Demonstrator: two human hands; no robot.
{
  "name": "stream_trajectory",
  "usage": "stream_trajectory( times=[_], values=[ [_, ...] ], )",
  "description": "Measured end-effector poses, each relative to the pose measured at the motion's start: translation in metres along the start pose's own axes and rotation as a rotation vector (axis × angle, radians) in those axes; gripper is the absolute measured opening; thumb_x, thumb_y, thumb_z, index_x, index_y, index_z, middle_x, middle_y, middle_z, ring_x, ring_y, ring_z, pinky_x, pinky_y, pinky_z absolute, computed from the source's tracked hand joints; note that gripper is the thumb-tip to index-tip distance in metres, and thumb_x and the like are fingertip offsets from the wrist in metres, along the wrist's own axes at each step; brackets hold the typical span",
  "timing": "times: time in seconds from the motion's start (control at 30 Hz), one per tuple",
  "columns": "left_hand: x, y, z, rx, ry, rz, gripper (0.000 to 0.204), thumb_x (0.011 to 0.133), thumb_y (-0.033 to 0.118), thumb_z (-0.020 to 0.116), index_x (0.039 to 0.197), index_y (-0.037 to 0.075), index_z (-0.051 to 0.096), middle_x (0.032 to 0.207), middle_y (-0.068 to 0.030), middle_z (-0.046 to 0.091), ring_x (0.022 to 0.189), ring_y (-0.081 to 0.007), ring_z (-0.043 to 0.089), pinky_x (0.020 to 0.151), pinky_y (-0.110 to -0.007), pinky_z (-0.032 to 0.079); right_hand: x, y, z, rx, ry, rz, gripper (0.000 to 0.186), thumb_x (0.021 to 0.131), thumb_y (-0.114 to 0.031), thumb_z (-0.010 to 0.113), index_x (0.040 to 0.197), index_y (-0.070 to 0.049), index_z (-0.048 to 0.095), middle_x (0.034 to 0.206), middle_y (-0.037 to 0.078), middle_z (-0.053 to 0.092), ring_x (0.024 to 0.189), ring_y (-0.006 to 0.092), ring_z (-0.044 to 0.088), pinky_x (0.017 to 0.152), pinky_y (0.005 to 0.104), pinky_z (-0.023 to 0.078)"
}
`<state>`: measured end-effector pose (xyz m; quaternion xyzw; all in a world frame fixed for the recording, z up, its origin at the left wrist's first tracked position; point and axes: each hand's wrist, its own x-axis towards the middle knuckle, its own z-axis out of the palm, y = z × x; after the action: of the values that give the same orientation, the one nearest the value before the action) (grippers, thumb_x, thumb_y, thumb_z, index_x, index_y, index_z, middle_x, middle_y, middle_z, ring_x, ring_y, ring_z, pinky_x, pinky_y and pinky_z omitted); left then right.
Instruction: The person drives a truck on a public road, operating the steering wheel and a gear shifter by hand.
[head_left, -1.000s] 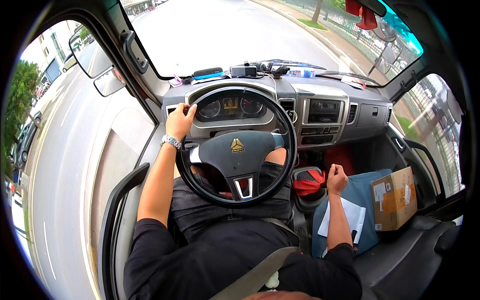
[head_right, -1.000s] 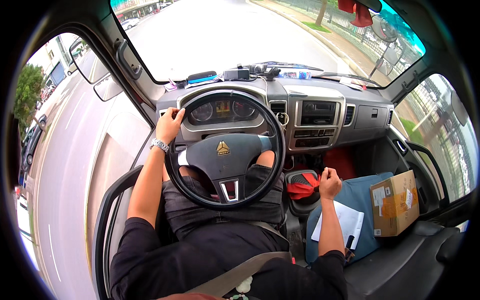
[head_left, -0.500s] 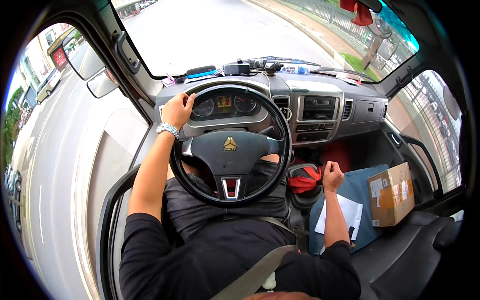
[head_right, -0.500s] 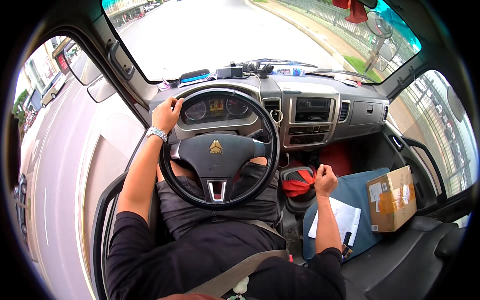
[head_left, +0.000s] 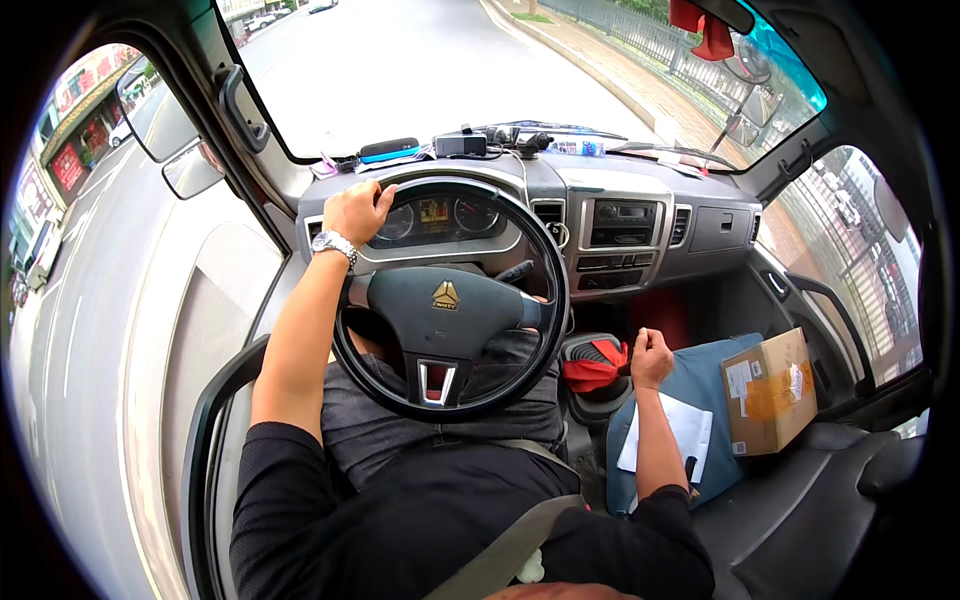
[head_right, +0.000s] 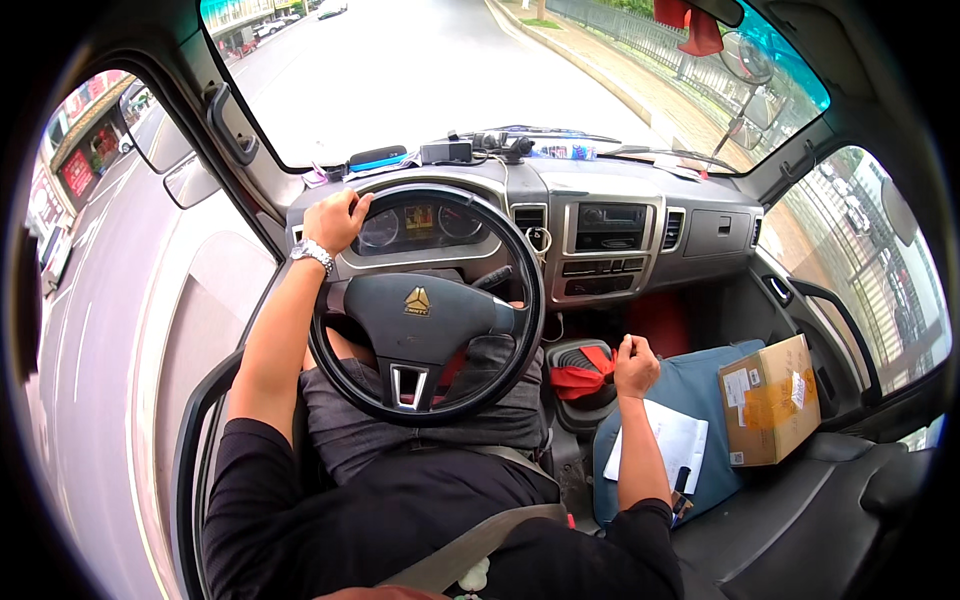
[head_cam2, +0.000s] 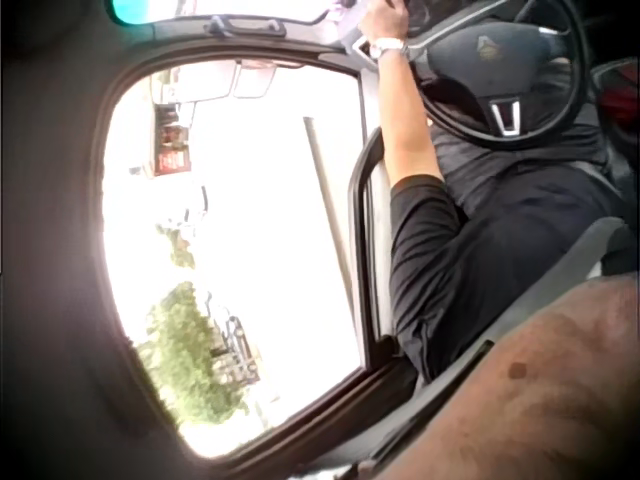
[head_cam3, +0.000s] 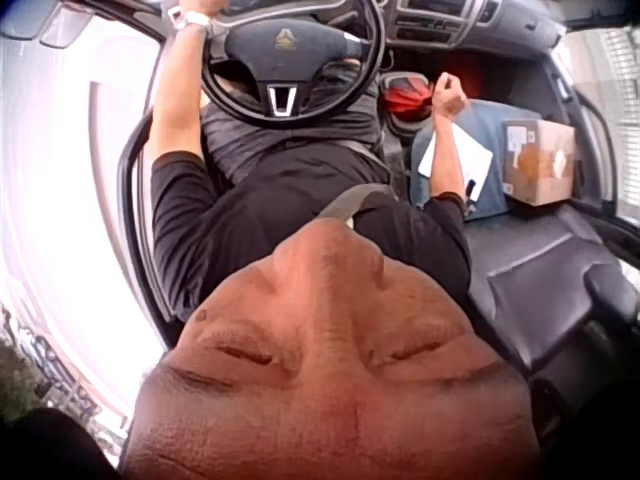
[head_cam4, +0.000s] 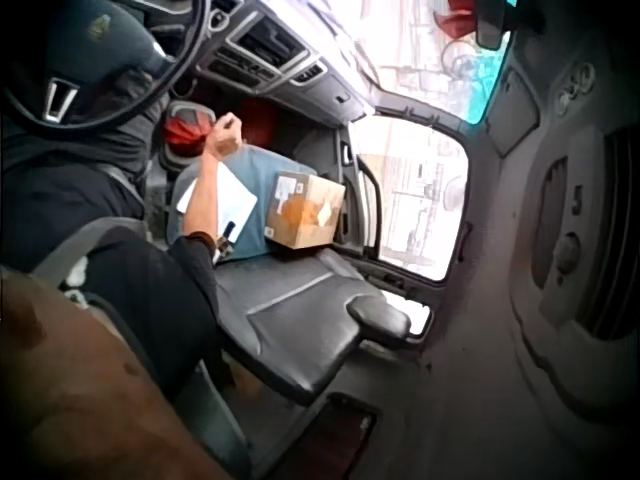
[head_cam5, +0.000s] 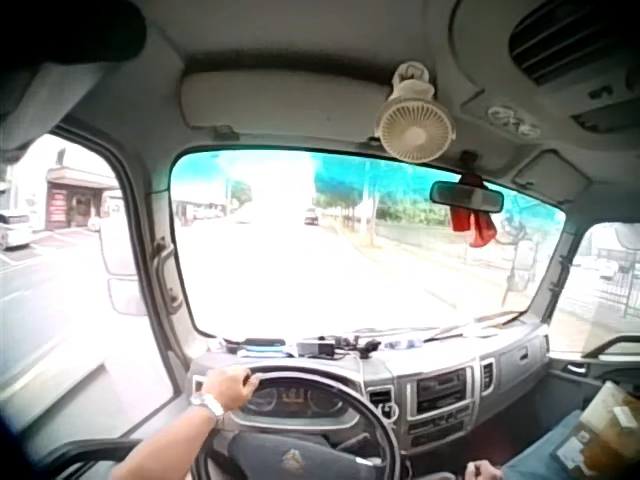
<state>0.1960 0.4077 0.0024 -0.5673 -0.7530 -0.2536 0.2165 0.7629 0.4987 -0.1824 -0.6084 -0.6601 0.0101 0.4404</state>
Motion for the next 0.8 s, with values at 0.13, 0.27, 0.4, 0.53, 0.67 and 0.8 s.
stream_trajectory(
  times=[0.13,0.27,0.4,0.53,0.67,0.8],
  values=[
    [0.013,0.002,0.008,0.029,0.003,0.049,0.047,0.102,0.05,0.059,0.08,0.009,0.066,0.077,-0.0132,0.072,0.072,-0.0364,0.071,0.065,-0.048,0.055,0.002,0.0,0.004,0.007,-0.006,-0.031,0.019,0.095,-0.028,0.069,0.089,-0.011,0.074,0.072,0.01,0.071,0.067,0.0309,0.07,0.064,0.0427,0.053],
    [0.02,0.011,0.016,0.074,0.019,0.107,0.047,0.102,0.049,0.059,0.078,0.008,0.065,0.076,-0.0131,0.072,0.071,-0.0355,0.071,0.063,-0.048,0.055,0.007,0.004,0.01,0.021,0.001,-0.016,0.019,0.095,-0.028,0.069,0.09,-0.01,0.074,0.073,0.01,0.071,0.068,0.0318,0.07,0.064,0.0429,0.053],
    [0.008,0.004,0.034,0.037,0.014,0.139,0.045,0.102,0.045,0.061,0.075,0.008,0.064,0.073,-0.0136,0.07,0.068,-0.0355,0.07,0.063,-0.047,0.054,-0.014,0.017,0.02,-0.007,-0.018,-0.014,0.02,0.095,-0.028,0.069,0.089,-0.009,0.074,0.074,0.012,0.072,0.068,0.0335,0.07,0.065,0.0447,0.052],
    [0.032,0.0,0.03,0.024,0.009,0.088,0.043,0.102,0.043,0.06,0.076,0.009,0.065,0.075,-0.0119,0.071,0.069,-0.0348,0.07,0.063,-0.047,0.055,0.008,-0.01,0.025,-0.001,-0.028,-0.023,0.021,0.095,-0.029,0.069,0.09,-0.009,0.073,0.074,0.012,0.072,0.069,0.0343,0.07,0.065,0.0444,0.052],
    [0.016,-0.002,0.019,0.073,0.002,0.119,0.043,0.103,0.045,0.058,0.082,0.009,0.068,0.08,-0.0115,0.074,0.074,-0.0336,0.072,0.067,-0.046,0.058,-0.008,-0.006,0.01,-0.002,-0.052,-0.034,0.021,0.096,-0.029,0.069,0.088,-0.009,0.072,0.073,0.011,0.071,0.068,0.0327,0.07,0.064,0.0441,0.052],
    [0.016,0.002,0.008,0.07,0.034,0.129,0.042,0.102,0.045,0.059,0.08,0.009,0.067,0.079,-0.0121,0.073,0.074,-0.0341,0.072,0.067,-0.047,0.058,-0.006,-0.008,0.002,-0.016,-0.012,-0.02,0.022,0.096,-0.031,0.068,0.09,-0.01,0.074,0.072,0.012,0.07,0.067,0.0346,0.069,0.063,0.0453,0.052]
  ],
)
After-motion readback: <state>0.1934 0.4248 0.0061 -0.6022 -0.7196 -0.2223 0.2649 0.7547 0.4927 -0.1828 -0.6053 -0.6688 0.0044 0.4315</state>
